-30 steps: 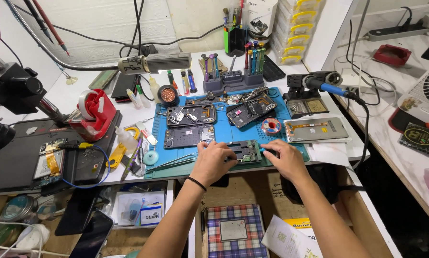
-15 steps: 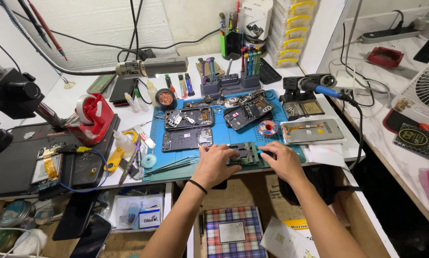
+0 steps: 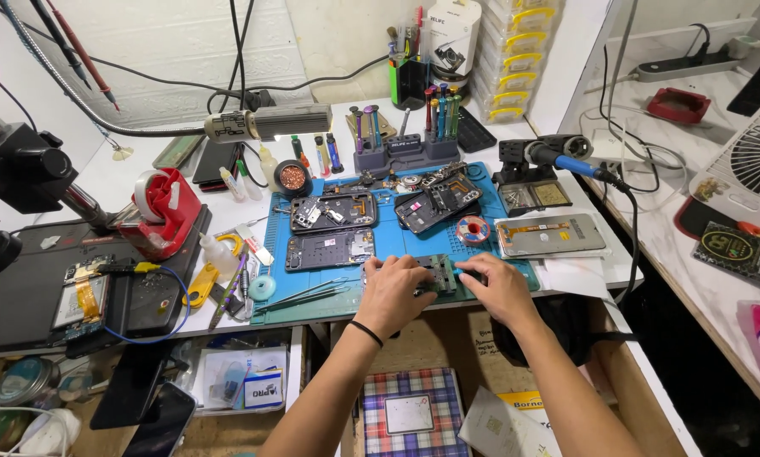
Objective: A person performs delicate repairs on a mobile phone circuit board using tweezers and a probe at a specialized workbench.
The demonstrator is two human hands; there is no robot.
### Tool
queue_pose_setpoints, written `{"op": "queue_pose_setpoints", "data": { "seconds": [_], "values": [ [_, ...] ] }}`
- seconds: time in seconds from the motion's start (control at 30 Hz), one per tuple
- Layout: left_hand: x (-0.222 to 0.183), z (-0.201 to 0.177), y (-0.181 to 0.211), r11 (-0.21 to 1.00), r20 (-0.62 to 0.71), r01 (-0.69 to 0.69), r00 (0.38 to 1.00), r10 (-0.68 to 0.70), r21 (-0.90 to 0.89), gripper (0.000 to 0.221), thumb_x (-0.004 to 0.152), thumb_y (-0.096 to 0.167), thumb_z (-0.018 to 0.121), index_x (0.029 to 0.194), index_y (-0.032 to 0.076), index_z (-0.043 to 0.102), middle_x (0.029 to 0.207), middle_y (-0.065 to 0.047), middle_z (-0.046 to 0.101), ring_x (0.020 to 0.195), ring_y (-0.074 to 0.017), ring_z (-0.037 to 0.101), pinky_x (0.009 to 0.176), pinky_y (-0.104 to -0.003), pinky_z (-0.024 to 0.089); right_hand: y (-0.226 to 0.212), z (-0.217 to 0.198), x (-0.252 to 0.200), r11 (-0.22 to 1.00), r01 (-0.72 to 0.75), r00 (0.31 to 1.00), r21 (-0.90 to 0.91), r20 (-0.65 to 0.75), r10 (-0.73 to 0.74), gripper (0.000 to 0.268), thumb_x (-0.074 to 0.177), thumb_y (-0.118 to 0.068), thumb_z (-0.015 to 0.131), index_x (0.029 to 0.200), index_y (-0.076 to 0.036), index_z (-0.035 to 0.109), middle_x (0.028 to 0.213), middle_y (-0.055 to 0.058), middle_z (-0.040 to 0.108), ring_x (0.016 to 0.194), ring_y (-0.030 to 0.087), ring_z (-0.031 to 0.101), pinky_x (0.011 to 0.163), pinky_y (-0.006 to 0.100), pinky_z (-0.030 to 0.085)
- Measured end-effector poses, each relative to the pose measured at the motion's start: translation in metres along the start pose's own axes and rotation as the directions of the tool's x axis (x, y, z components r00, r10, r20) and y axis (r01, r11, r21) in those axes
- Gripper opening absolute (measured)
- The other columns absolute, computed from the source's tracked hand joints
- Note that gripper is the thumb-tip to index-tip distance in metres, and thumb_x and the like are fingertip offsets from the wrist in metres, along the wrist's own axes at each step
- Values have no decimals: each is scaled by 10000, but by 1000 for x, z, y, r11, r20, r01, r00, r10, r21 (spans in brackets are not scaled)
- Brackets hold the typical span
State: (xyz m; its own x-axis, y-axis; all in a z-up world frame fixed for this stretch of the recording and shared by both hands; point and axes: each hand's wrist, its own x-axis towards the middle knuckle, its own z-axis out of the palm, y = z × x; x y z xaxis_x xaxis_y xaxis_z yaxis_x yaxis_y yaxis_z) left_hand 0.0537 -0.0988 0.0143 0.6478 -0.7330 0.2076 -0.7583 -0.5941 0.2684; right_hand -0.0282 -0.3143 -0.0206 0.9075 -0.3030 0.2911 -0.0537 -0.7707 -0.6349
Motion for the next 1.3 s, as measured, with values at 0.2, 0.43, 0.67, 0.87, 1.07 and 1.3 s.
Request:
{"op": "queue_pose_setpoints", "data": {
  "seconds": [0.2,0.43,0.67,0.87,1.07,1.3],
  "values": [
    [-9,-30,3,985,-336,-153,935,116,-84,261,784,280,862,1020,223,764,1002,-9,663,1037,-226,593,1003,-550,309,-14,-9,-5,999,9,1000,48,-4,-9,411,848,-339,736,1256,-288,735,1018,-21,736,777,220,665,741,386,559],
    [-40,-48,25,969,-438,-247,869,228,14,236,797,294,850,999,218,755,1029,-32,661,1085,-242,583,992,-555,317,-84,-12,-55,911,-38,997,411,-48,63,246,956,-374,643,1000,-231,838,939,-16,765,810,128,653,829,304,536],
    [-52,-54,27,931,-444,-365,838,319,-20,141,877,264,776,972,172,727,1092,-14,667,1091,-259,595,1004,-509,292,-94,-9,-67,835,-75,996,546,85,34,228,981,-278,616,859,-109,708,854,11,666,778,133,578,716,276,467],
    [-63,-51,5,940,-376,-342,872,313,-12,386,861,329,815,1200,197,687,1170,-32,673,1088,-246,617,983,-494,318,-84,-5,-70,794,-168,986,584,107,129,200,983,-221,620,832,-100,671,812,-9,605,715,116,491,694,277,428],
    [-67,-51,1,927,-465,-371,831,305,-55,78,885,235,822,906,204,754,995,34,698,921,-186,642,926,-447,328,-75,-7,-70,786,-198,980,586,129,150,221,981,-251,639,814,-109,661,751,-29,554,661,99,440,652,269,399],
    [-67,-47,8,916,-478,-394,821,311,-80,82,882,233,825,878,184,759,962,29,714,873,-164,657,931,-439,339,-68,-9,-72,787,-216,976,578,154,155,229,979,-268,644,816,-110,673,747,-28,553,673,105,440,672,274,396]
  ]
}}
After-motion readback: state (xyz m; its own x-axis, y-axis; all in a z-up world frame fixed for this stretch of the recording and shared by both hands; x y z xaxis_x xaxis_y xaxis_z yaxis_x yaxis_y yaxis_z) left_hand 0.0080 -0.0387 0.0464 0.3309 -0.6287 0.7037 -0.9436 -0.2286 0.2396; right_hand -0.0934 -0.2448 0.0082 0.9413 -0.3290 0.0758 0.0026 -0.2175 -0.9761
